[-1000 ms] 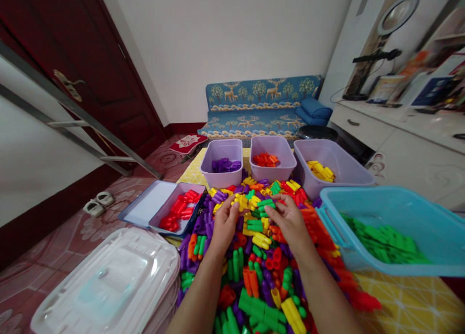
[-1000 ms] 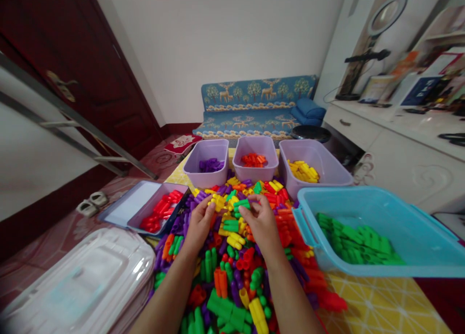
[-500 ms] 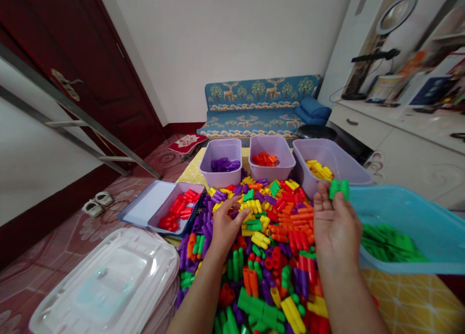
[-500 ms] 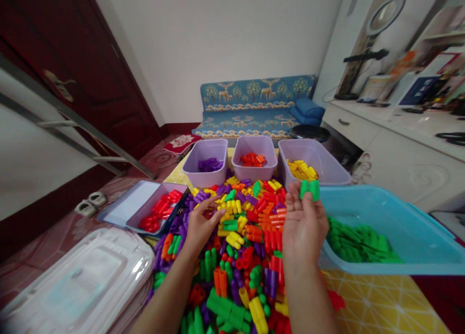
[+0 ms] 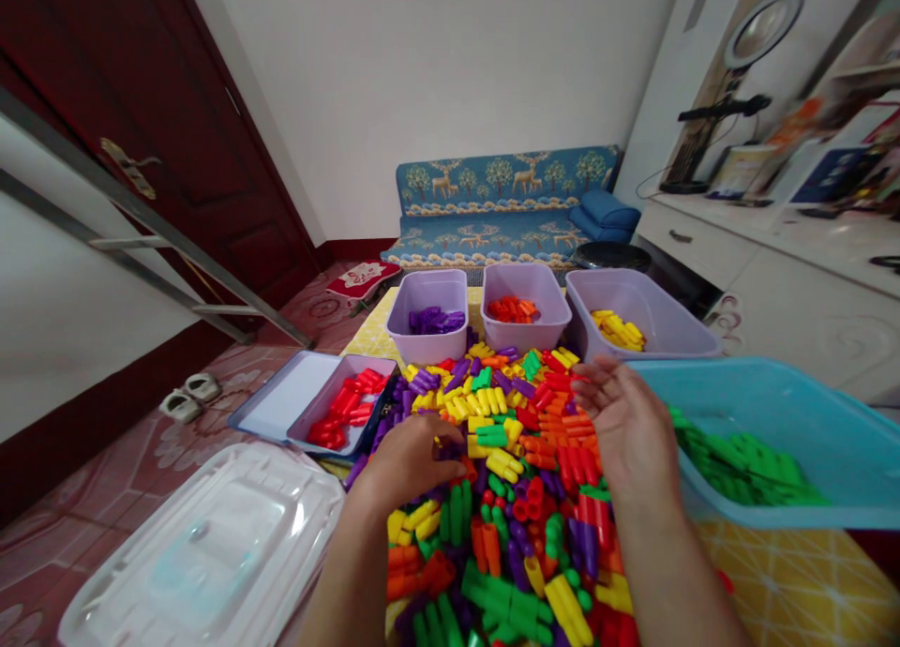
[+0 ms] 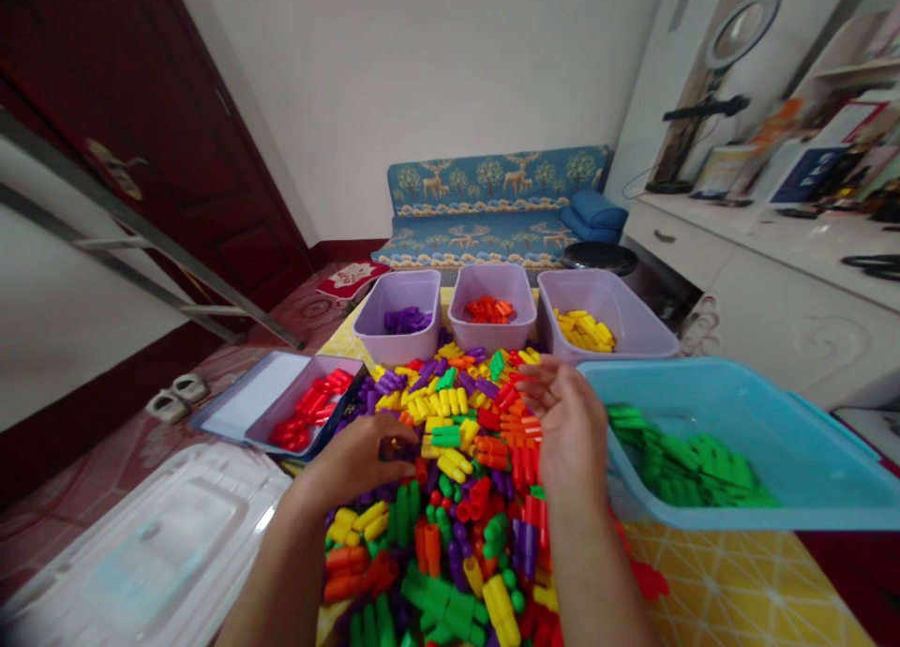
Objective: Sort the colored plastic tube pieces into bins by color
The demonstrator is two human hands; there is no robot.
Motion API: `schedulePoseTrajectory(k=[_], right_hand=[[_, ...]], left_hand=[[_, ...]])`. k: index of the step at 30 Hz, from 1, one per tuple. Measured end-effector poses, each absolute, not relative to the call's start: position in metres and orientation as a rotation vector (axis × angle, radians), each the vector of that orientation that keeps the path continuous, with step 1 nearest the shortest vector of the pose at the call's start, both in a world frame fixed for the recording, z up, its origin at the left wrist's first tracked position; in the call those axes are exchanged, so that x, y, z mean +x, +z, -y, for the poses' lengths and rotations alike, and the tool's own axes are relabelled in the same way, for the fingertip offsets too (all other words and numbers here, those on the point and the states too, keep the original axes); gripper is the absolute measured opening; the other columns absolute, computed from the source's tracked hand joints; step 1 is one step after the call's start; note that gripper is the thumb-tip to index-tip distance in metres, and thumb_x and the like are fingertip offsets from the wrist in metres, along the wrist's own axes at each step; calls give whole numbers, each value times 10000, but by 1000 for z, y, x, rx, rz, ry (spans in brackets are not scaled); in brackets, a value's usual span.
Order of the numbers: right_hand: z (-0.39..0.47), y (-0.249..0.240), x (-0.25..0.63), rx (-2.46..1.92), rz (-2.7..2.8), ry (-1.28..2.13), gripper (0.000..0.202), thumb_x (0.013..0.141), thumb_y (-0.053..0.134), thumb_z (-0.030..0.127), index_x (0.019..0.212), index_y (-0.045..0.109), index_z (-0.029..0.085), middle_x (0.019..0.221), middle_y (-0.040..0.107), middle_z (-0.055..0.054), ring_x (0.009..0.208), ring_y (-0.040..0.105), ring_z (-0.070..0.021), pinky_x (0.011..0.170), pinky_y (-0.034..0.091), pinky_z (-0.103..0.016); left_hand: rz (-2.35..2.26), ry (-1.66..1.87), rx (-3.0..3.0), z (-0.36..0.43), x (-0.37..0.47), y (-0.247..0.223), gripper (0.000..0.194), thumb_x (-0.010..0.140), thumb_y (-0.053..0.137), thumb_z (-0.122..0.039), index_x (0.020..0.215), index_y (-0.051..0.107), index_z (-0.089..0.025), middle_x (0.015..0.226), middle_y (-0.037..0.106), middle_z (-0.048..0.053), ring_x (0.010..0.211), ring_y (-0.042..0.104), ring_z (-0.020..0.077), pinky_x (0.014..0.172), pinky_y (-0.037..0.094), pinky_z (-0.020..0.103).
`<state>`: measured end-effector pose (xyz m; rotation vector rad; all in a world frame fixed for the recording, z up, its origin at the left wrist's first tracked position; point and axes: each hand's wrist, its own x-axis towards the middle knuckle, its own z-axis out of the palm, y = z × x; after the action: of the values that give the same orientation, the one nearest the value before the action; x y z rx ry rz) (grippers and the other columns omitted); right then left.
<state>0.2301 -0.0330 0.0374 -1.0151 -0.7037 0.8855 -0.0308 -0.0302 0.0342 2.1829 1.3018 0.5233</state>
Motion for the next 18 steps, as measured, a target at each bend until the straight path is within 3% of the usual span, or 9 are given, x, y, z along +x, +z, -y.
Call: schedulePoseTrajectory(k=[4, 8, 11, 14, 16, 18], right_hand=[[36, 25, 219, -1328, 1379, 1001, 431, 675, 748, 429, 1044, 669, 222, 958, 727, -78, 896, 675, -255, 826, 514, -403], [43, 14, 210, -1647, 1826, 786, 656, 525, 838, 363, 1151, 669, 259, 1132, 688, -112, 1067, 611, -357, 940, 430, -517], [43, 11, 201, -1660, 1957, 726, 665, 544, 817, 318, 1181, 657, 218, 1182, 653, -143, 1088, 592, -370, 939, 425, -523], [37, 5, 190, -1547, 1859, 793, 584, 599, 758, 244, 1170, 651, 187, 1044, 686, -110, 886, 655, -282, 814, 502, -435], [31, 0, 185, -1473, 1715, 855, 489, 641, 711, 222, 1126, 659, 181, 959, 699, -76, 783, 659, -231, 746, 522, -386], [27, -4, 182, -1398, 1578, 906, 412, 676, 679, 235, 1086, 659, 193, 963, 706, -60, 809, 666, -217, 756, 528, -369]], left_hand=[[-1394, 434, 2271, 32, -26, 29, 526, 625, 776, -337, 1136, 685, -252, 1038, 720, 84, 907, 663, 272, 761, 481, 305], [-1387, 400, 2288, 31, -18, 25, 562, 671, 750, -386, 1202, 646, -236, 1093, 701, 109, 958, 655, 300, 821, 479, 354], [-1352, 514, 2230, 28, -13, 20, 535, 672, 751, -345, 1187, 652, -236, 1053, 716, 93, 909, 667, 279, 792, 493, 340], [-1345, 745, 2095, 22, -3, 11, 494, 690, 725, -262, 1178, 652, -228, 998, 725, 71, 841, 669, 246, 775, 511, 336], [-1316, 925, 1973, 18, 7, 4, 476, 730, 686, -228, 1203, 632, -215, 1057, 710, 78, 925, 659, 247, 843, 512, 359], [-1242, 1103, 1838, 15, 15, -4, 475, 779, 640, -212, 1252, 591, -215, 1190, 656, 93, 1104, 601, 255, 926, 493, 376]])
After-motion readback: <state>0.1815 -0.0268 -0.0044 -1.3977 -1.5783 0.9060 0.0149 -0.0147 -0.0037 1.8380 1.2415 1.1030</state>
